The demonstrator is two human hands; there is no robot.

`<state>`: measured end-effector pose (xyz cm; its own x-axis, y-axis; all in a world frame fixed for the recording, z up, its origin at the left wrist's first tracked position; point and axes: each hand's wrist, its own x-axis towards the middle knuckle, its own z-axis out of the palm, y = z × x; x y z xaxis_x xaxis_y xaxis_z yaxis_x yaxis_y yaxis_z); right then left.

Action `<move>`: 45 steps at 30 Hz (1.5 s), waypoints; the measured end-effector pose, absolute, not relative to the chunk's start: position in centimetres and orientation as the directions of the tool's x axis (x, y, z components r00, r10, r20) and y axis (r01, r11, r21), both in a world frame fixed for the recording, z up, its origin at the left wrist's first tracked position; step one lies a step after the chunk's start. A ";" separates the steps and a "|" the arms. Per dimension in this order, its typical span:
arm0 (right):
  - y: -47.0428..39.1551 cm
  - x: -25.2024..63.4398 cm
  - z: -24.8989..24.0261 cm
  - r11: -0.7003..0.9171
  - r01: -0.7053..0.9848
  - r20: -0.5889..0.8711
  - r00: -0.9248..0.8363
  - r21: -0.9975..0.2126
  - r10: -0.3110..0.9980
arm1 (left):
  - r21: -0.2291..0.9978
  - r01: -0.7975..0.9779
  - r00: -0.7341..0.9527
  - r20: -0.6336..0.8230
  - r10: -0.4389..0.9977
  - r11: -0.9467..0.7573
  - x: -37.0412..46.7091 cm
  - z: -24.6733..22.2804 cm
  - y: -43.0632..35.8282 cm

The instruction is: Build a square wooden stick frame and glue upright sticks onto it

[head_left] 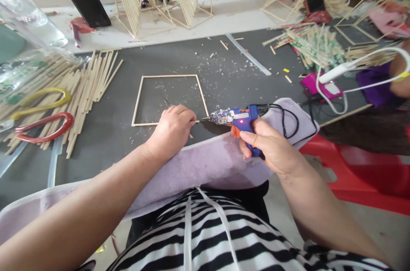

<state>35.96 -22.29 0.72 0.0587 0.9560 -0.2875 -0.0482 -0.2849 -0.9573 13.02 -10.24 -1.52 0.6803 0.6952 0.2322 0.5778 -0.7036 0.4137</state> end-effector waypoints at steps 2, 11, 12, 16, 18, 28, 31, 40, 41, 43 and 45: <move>-22.3 35.8 0.7 -0.291 -0.030 -0.292 0.053 -0.956 0.955 | 0.411 0.584 0.677 0.228 0.700 -0.700 13.1 -1.5 -10.3; -22.2 35.8 0.6 -0.311 -0.029 -0.312 0.036 -0.950 0.949 | 0.375 0.604 0.673 0.232 0.702 -0.703 13.1 -1.5 -10.3; -22.2 35.8 0.6 -0.315 -0.021 -0.315 0.031 -0.949 0.949 | 0.373 0.608 0.670 0.234 0.705 -0.701 13.1 -1.5 -10.3; -22.3 35.7 0.7 -0.322 0.018 -0.321 0.035 -0.947 0.946 | 0.375 0.612 0.667 0.230 0.709 -0.697 13.1 -1.5 -10.4; -22.2 35.7 0.7 -0.311 0.013 -0.311 0.040 -0.950 0.950 | 0.377 0.610 0.667 0.231 0.709 -0.697 13.1 -1.5 -10.4; -22.2 35.8 0.2 -0.289 0.016 -0.288 0.034 -0.957 0.957 | 0.369 0.613 0.660 0.247 0.709 -0.699 13.1 -1.6 -10.4; -22.2 35.8 0.3 -0.295 0.023 -0.294 0.031 -0.955 0.955 | 0.377 0.612 0.662 0.236 0.711 -0.695 13.1 -1.6 -10.4; -22.3 35.9 0.2 -0.276 0.076 -0.278 -0.011 -0.958 0.961 | 0.388 0.614 0.657 0.232 0.718 -0.687 13.1 -1.6 -10.3; -22.3 35.9 0.2 -0.279 0.071 -0.281 -0.013 -0.958 0.960 | 0.388 0.615 0.656 0.231 0.719 -0.686 13.1 -1.6 -10.3; -22.3 36.0 0.1 -0.287 0.059 -0.288 -0.007 -0.956 0.958 | 0.391 0.618 0.652 0.229 0.722 -0.682 13.1 -1.6 -10.3; -22.3 36.0 0.1 -0.287 0.051 -0.288 0.003 -0.956 0.958 | 0.394 0.619 0.651 0.226 0.724 -0.679 13.1 -1.6 -10.3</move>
<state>35.96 -22.30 0.12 0.0031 0.9578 -0.2875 0.0512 -0.2873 -0.9565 13.11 -10.34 -1.60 0.6511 0.7244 0.2264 0.6189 -0.6794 0.3941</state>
